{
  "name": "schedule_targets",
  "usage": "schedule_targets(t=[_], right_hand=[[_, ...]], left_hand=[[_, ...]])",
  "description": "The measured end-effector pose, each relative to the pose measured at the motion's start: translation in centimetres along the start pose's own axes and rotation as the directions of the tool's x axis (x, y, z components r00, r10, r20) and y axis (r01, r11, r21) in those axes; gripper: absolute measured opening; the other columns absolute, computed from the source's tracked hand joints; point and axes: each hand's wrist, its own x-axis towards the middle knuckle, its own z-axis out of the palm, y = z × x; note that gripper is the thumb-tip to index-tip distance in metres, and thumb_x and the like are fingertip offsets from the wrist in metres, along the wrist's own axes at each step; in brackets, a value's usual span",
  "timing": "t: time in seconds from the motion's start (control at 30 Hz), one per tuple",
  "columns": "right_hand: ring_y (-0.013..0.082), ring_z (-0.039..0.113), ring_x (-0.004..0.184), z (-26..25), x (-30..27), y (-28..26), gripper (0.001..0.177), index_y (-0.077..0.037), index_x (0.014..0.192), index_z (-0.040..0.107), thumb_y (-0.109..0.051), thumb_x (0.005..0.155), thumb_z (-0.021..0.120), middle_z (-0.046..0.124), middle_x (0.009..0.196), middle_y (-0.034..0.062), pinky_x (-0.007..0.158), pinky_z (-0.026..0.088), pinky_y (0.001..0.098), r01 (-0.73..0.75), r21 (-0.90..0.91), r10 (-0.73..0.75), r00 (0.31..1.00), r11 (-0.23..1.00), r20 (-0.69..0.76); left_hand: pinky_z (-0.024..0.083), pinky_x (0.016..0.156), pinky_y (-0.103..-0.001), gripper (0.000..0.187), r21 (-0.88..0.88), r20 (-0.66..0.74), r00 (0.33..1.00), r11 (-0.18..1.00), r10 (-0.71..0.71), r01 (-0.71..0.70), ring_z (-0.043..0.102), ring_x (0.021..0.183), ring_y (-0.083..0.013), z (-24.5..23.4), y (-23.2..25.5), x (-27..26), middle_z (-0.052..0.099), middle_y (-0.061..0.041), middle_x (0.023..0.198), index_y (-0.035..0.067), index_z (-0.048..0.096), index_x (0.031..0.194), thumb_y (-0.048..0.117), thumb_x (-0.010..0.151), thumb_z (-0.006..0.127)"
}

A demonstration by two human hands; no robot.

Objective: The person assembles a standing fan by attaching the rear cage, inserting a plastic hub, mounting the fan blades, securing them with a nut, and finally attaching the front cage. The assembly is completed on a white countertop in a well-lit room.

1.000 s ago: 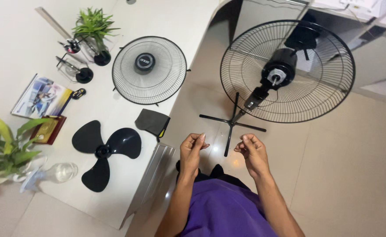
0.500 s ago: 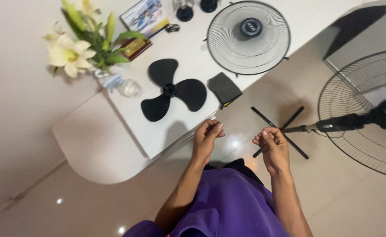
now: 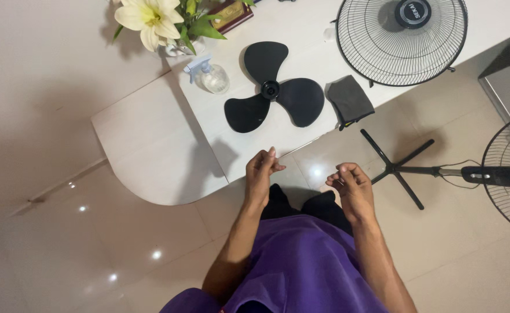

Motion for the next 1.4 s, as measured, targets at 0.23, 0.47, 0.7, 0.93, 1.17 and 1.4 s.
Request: schedule_targets(t=[0.23,0.47,0.7,0.93,1.17,1.4], right_hand=[[0.0204,0.068,0.090,2.3,2.5,0.8,0.015,-0.004,0.103,0.064,-0.020,0.103,0.063,0.065,0.095,0.0074,0.085,0.058,0.0385,-0.035,-0.119,0.042,0.997,0.992,0.060],[0.0164,0.067,0.108,4.3,11.5,-0.9,0.021,-0.003,0.110,0.067,-0.021,0.099,0.066,0.070,0.110,0.0057,0.094,0.058,0.0358,0.065,-0.311,0.004,0.977,0.948,0.215],[0.0152,0.066,0.103,6.9,22.0,-2.2,0.024,-0.005,0.118,0.071,-0.016,0.097,0.071,0.071,0.110,0.0063,0.090,0.054,0.0303,0.282,-0.692,-0.038,0.937,0.665,0.346],[0.0249,0.068,0.108,3.4,30.4,2.5,0.034,-0.006,0.121,0.068,-0.016,0.090,0.078,0.071,0.116,0.0138,0.091,0.054,0.0349,0.386,-0.779,-0.316,0.915,0.494,0.253],[0.0320,0.062,0.100,-0.1,33.7,6.6,0.049,-0.004,0.129,0.059,-0.012,0.084,0.078,0.057,0.119,0.0235,0.082,0.056,0.0389,0.352,-0.835,-0.380,0.906,0.423,0.189],[0.0179,0.070,0.080,-1.0,34.9,5.7,0.012,-0.006,0.108,0.071,-0.011,0.098,0.068,0.074,0.091,0.0076,0.071,0.057,0.0338,0.238,-0.795,-0.174,0.970,0.557,0.169]], left_hand=[[0.052,0.080,-0.035,0.027,-0.200,-0.186,0.976,0.977,-0.111,0.073,0.055,0.077,-0.0109,-1.5,-0.7,1.4,0.056,0.001,0.080,0.012,0.060,0.086,0.035,0.098,0.068],[0.051,0.094,-0.038,0.060,-0.326,-0.207,0.941,0.926,-0.266,0.190,0.058,0.098,-0.0185,1.9,-6.6,10.1,0.059,-0.009,0.110,0.002,0.058,0.129,0.050,0.094,0.066],[0.048,0.102,-0.036,0.078,-0.188,-0.368,0.867,0.940,-0.335,0.284,0.059,0.111,-0.0227,3.1,-11.4,19.3,0.061,-0.014,0.124,0.000,0.056,0.135,0.062,0.090,0.065],[0.037,0.093,-0.050,0.077,-0.077,-0.557,0.799,0.972,-0.228,0.224,0.044,0.093,-0.0275,1.6,-18.9,25.2,0.049,-0.017,0.099,-0.014,0.049,0.106,0.060,0.102,0.071],[0.043,0.100,-0.040,0.061,-0.209,-0.616,0.748,0.967,-0.247,0.147,0.055,0.111,-0.0216,2.7,-19.1,26.8,0.061,-0.011,0.121,0.000,0.064,0.127,0.048,0.091,0.077],[0.045,0.105,-0.041,0.062,-0.259,-0.627,0.743,0.962,-0.234,0.084,0.056,0.123,-0.0220,2.9,-17.3,26.6,0.062,-0.012,0.136,0.003,0.063,0.132,0.046,0.087,0.073]])
